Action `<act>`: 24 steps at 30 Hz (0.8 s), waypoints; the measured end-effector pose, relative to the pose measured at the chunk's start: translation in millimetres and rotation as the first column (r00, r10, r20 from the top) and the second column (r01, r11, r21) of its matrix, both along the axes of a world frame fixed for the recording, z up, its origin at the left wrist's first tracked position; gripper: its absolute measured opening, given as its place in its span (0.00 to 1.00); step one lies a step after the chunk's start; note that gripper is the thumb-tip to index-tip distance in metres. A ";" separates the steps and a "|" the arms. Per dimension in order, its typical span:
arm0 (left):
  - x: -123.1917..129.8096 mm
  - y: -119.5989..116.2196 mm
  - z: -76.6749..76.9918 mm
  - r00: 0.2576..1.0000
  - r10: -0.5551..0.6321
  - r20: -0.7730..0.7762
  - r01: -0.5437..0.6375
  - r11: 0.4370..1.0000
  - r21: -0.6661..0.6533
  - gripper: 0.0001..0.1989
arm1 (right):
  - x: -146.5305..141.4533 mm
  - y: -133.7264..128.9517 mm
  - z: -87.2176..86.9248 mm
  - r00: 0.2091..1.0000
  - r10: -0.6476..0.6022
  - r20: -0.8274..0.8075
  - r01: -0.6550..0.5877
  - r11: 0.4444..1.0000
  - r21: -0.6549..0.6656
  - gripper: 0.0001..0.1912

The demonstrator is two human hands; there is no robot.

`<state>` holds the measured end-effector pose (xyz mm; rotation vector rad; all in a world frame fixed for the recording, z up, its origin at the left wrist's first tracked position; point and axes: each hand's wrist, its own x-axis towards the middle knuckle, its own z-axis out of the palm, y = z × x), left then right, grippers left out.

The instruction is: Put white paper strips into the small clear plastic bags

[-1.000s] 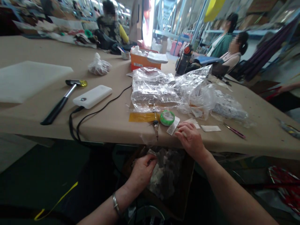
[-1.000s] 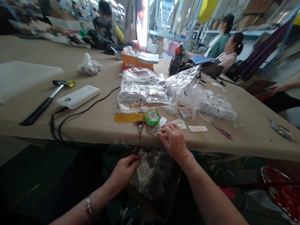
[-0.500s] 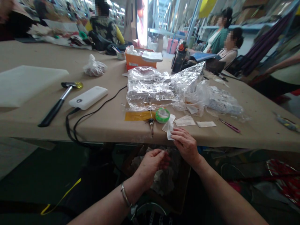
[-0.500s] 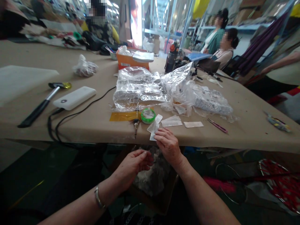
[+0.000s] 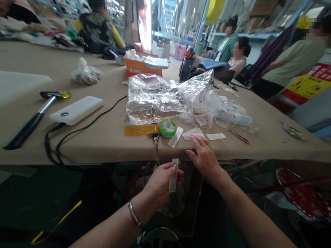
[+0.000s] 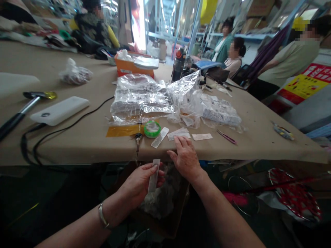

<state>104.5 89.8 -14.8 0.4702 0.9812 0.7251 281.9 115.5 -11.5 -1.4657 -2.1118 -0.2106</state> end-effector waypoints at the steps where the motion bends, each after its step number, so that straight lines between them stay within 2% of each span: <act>1: -0.8 -1.1 -0.7 1.000 -0.020 -0.011 0.020 1.000 0.007 0.08 | 2.9 5.7 0.1 0.996 -0.054 0.065 0.055 0.998 -0.019 0.27; 4: -1.8 -4.5 -3.2 0.998 -0.054 -0.024 0.054 0.998 0.009 0.06 | 8.4 9.2 -4.0 0.982 -0.084 0.171 0.093 0.995 -0.048 0.25; 6: -1.6 -6.0 -4.6 0.998 -0.054 -0.029 0.055 0.998 0.013 0.03 | 12.2 4.6 -8.4 0.987 -0.058 0.148 0.063 0.998 -0.030 0.19; 11: -1.1 -4.1 -3.9 0.996 -0.086 -0.019 0.086 0.996 -0.005 0.03 | 24.8 0.5 -16.1 0.992 0.044 -0.117 -0.037 0.998 0.060 0.06; 14: -1.6 -0.4 1.0 0.996 -0.082 0.023 0.082 0.996 -0.033 0.06 | 24.6 -1.3 -17.7 0.944 0.097 -0.315 -0.064 0.992 0.113 0.04; 16: -1.8 1.5 4.3 0.996 -0.070 0.054 0.074 0.995 -0.065 0.07 | 17.3 -9.5 -18.1 0.908 0.165 -0.385 -0.114 0.982 0.153 0.04; 18: -1.5 2.6 5.6 0.992 -0.058 0.116 0.067 0.995 -0.077 0.07 | 5.3 -23.3 -18.6 0.890 0.295 -0.347 -0.248 0.953 0.173 0.05; 21: -0.6 2.3 2.1 0.966 -0.003 0.259 0.021 0.998 -0.065 0.06 | -14.1 -45.2 -20.8 0.855 0.474 -0.211 -0.455 0.880 0.136 0.06; 24: -0.7 0.2 -2.6 0.943 0.054 0.328 -0.024 0.995 -0.095 0.06 | -24.8 -57.1 -24.2 0.836 0.527 -0.152 -0.518 0.850 0.099 0.06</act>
